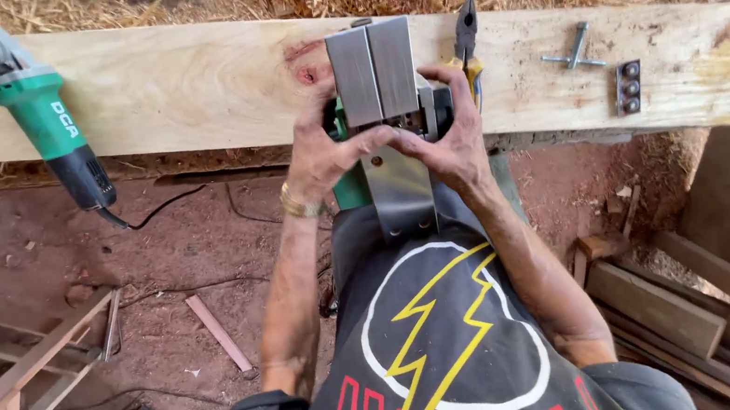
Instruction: The person assembles a handheld power tool by attaching metal guide plates and a black plastic component to the body. They align the parts, insert screws, and tighten them by hand. The person handles the tool, guide plates, screws, and a black plastic piece.
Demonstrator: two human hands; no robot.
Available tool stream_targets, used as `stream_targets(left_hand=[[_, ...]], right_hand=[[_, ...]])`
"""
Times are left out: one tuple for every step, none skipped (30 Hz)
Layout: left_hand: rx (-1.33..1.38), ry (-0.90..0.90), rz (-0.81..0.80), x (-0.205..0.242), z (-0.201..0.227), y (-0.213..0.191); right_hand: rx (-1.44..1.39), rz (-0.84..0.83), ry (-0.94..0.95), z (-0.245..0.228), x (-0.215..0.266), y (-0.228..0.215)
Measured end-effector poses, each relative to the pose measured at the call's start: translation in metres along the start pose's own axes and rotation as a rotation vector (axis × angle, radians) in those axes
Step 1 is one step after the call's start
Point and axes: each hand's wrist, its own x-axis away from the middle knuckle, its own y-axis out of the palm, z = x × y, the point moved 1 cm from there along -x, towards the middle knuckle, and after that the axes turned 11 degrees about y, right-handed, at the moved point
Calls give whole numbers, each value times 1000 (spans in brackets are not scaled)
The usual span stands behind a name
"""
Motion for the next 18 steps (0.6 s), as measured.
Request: stream_targets(left_hand=[[10, 3, -6, 1, -2, -2], [44, -40, -61, -3, -4, -5], [77, -83, -117, -6, -5, -7], [79, -76, -125, -5, -5, -9], [101, -82, -130, -4, -4, -10], [122, -79, -132, -7, -4, -10], [123, -62, -137, -10, -3, -11], [123, -85, -135, -11, -2, -10], [123, -109, -134, -12, -2, -9], [126, -108, -131, -11, -2, -8], [104, -120, -125, -10, -2, -7], [80, -134, -124, -9, -2, -7], [80, -135, -126, -7, -3, -4], [58, -106, -129, -7, -3, -3], [36, -76, -131, -8, -3, -1], [34, -69, -137, -8, -2, 0], [19, -47, -148, -10, 0, 1], [9, -29, -154, -10, 0, 2]], right_hand=[[7, 9, 3, -1, 4, 3], [15, 26, -23, -4, 2, 6], [24, 42, -48, -7, 1, 8], [24, 53, -50, -6, 5, 10], [-9, 52, -48, -5, 9, 12], [-40, 53, -58, -5, 9, 13], [-38, 66, -70, -8, 12, 11], [-168, 18, -31, -9, 15, 9], [-298, -31, 8, -10, 19, 8], [-294, -33, 8, -7, 22, 7], [-387, -69, 19, -3, 25, 7], [-485, -102, 34, 0, 28, 7], [-486, -101, 36, 4, 30, 10], [-430, -38, -25, 8, 32, 12], [-373, 24, -84, 10, 33, 14], [-376, 31, -89, 8, 35, 15], [-349, 87, -54, 6, 37, 16], [-316, 137, -15, 5, 38, 16]])
